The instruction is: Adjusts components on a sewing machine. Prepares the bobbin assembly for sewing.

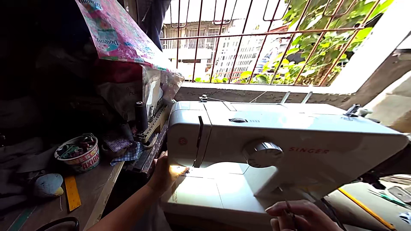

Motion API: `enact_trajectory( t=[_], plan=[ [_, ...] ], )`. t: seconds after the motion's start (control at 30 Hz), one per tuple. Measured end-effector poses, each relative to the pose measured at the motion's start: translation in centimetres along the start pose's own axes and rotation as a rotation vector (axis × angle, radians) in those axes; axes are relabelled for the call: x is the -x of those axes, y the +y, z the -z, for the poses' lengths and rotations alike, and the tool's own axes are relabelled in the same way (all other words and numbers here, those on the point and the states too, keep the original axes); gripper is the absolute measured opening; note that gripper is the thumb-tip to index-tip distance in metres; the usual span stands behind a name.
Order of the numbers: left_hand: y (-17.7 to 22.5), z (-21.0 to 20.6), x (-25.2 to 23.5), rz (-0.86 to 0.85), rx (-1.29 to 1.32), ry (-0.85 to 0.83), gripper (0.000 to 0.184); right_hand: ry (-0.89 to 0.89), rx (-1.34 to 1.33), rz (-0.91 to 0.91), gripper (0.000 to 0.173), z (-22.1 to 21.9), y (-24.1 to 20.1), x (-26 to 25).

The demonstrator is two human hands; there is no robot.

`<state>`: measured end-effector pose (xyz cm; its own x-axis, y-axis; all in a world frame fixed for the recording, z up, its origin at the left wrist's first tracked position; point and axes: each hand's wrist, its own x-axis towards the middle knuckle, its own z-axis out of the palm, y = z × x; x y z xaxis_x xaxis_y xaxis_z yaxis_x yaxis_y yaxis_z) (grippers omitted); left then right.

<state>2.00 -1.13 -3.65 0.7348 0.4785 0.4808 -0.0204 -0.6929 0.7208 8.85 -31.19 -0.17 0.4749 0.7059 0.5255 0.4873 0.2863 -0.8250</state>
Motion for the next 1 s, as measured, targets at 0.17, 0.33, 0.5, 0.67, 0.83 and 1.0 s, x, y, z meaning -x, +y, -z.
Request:
enact_trajectory(
  t=[0.17,0.33,0.5,0.67,0.83,1.0],
  plan=[
    [0.4,0.1,0.3,-0.068,-0.045,0.072,0.041,0.009,0.049,0.004,0.018,0.4,-0.7,-0.9],
    [1.2,0.9,0.3,0.051,-0.086,0.01,0.042,0.005,0.129,0.062,0.017,0.6,-1.3,-1.9],
    [0.9,0.8,0.4,0.064,-0.046,0.012,0.043,0.155,0.24,0.202,0.015,1.3,-2.8,-4.2],
    [1.2,0.8,0.3,0.122,-0.032,-0.083,0.05,0.237,0.547,0.404,0.011,2.4,-7.6,-8.5],
    [1.0,0.8,0.1,0.152,-0.035,-0.165,0.054,0.129,0.967,0.559,0.022,1.6,-10.2,-17.8],
    [1.8,1.4,0.1,0.172,-0.048,-0.199,0.051,-0.243,1.033,0.597,0.017,0.7,-6.6,-24.2]
  ],
)
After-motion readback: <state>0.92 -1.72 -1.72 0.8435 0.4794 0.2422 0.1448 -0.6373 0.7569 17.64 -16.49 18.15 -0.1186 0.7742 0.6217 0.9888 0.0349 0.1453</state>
